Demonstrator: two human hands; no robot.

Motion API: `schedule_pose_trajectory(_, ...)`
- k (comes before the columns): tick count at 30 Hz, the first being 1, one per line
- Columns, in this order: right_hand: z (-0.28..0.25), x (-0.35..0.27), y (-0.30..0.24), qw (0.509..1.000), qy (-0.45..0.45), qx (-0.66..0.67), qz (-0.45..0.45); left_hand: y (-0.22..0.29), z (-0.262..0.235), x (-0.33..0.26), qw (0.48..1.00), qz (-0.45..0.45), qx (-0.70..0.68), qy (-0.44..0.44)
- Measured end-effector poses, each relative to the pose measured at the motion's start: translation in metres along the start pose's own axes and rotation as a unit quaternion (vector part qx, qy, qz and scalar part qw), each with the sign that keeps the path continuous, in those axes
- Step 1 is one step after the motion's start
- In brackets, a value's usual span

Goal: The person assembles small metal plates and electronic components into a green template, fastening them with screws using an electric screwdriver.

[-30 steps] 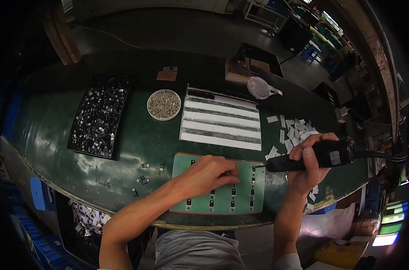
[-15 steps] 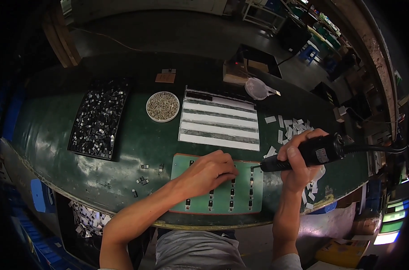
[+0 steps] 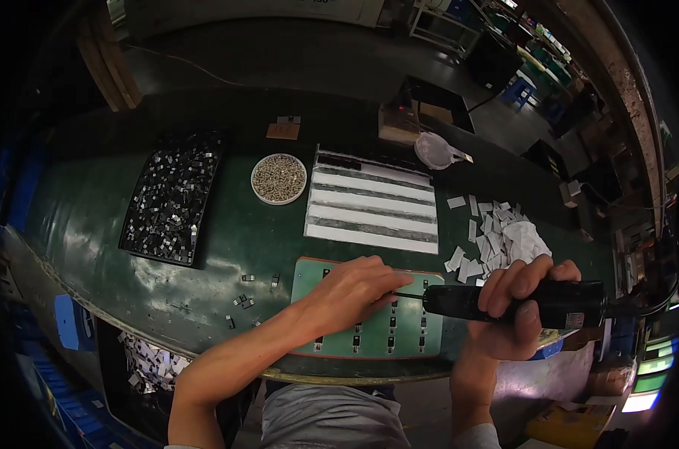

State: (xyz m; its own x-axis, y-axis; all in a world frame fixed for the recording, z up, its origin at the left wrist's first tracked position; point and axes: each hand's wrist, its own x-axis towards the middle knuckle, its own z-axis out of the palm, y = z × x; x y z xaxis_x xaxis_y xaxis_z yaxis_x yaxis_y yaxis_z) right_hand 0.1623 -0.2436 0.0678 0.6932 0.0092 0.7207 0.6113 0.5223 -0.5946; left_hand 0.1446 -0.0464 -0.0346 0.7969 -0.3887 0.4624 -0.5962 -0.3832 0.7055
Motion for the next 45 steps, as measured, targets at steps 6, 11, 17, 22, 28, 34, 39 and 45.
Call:
schedule_pose_trajectory(6,-0.001,0.0,0.002,1.0,-0.012,-0.002,0.01,-0.003,0.001,0.0,1.0,0.018,0.004,-0.016)
schedule_pose_trajectory(11,-0.001,-0.001,-0.002,0.998,0.009,-0.06,0.031,-0.003,0.005,-0.002,1.0,0.028,-0.006,-0.012)
schedule_pose_trajectory(17,-0.02,0.001,-0.004,0.984,0.092,-0.14,0.061,0.001,-0.001,0.003,0.999,0.028,0.023,0.012)
schedule_pose_trajectory(22,-0.029,-0.003,0.0,0.982,0.064,-0.165,0.063,-0.001,-0.003,0.002,0.999,-0.003,0.045,-0.001)
schedule_pose_trajectory(28,-0.024,-0.003,0.008,0.984,0.063,-0.147,0.074,-0.001,-0.014,0.004,0.998,-0.044,0.044,0.031)
schedule_pose_trajectory(34,-0.019,-0.003,0.003,0.979,0.058,-0.171,0.1,-0.041,-0.075,0.01,0.951,-0.235,0.163,0.115)
schedule_pose_trajectory(39,-0.02,-0.009,0.002,0.979,0.037,-0.192,0.067,-0.072,-0.129,0.016,0.909,-0.302,0.275,0.085)
schedule_pose_trajectory(45,-0.024,-0.016,-0.022,0.99,0.035,-0.136,0.033,-0.099,-0.132,0.018,0.919,-0.262,0.294,-0.027)
